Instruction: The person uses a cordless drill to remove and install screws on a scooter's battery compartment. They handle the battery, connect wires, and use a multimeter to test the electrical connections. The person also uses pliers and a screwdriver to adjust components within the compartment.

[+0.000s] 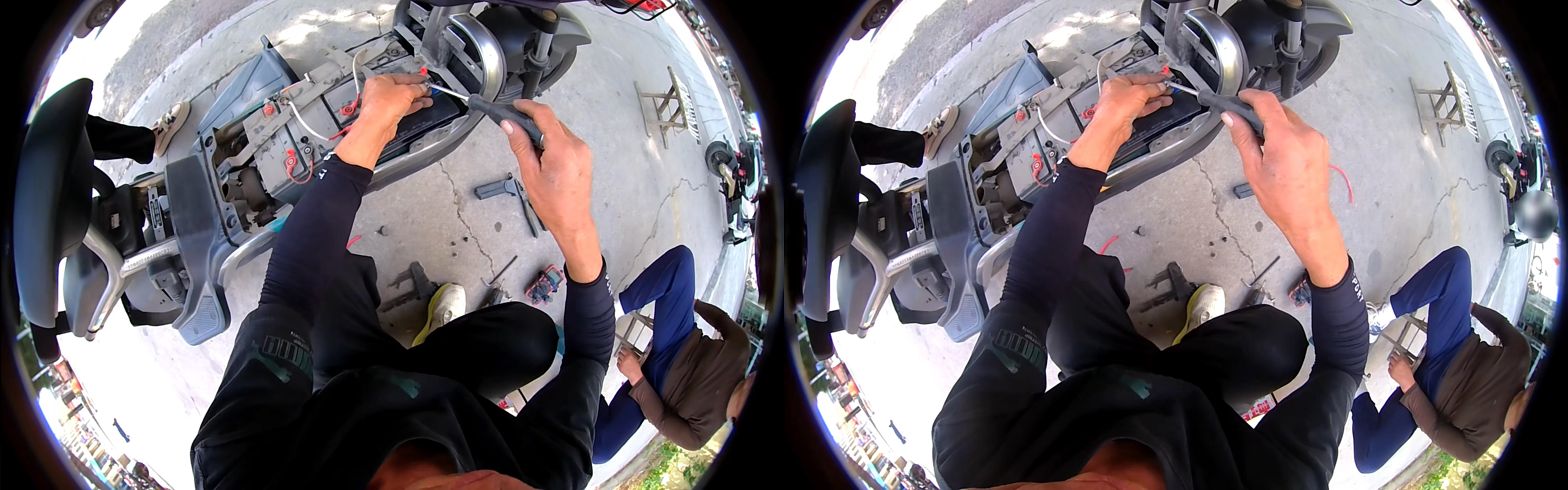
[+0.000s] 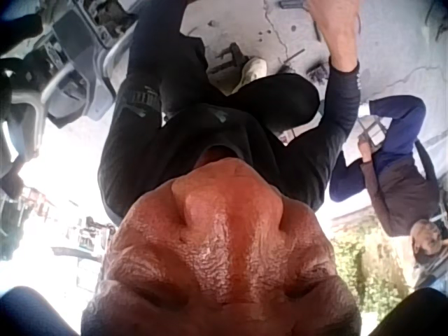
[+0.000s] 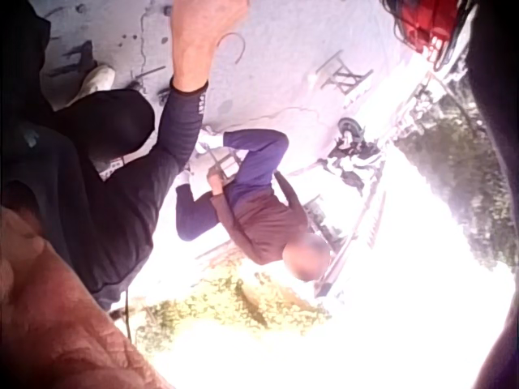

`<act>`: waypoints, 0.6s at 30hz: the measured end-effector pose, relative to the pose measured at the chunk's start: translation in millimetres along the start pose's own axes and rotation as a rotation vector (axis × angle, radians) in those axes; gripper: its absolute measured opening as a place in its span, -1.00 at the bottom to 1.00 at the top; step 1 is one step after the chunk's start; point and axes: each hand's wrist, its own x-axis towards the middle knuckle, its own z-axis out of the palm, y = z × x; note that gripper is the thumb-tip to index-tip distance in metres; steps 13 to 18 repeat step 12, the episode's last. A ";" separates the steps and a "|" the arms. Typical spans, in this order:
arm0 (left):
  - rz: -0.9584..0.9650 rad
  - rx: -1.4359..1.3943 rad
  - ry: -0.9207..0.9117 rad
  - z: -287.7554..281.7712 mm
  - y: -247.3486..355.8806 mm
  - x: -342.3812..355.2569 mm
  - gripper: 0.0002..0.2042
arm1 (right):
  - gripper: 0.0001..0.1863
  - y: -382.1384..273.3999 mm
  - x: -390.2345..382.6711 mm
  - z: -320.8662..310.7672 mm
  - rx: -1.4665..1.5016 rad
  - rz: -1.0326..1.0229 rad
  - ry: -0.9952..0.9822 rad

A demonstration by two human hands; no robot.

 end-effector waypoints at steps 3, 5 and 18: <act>0.004 0.019 0.013 0.2 -0.1 0.5 -0.71 | -0.72 -0.6 -0.9 0.9 -0.009 0.008 -0.014; 0.007 0.021 0.010 0.1 -1.4 0.3 -0.71 | -0.71 0.1 -0.9 0.9 -0.019 -0.004 -0.018; 0.013 0.061 -0.006 -1.6 -7.6 6.2 -0.69 | -0.72 -7.1 4.9 -0.7 -0.053 0.045 -0.040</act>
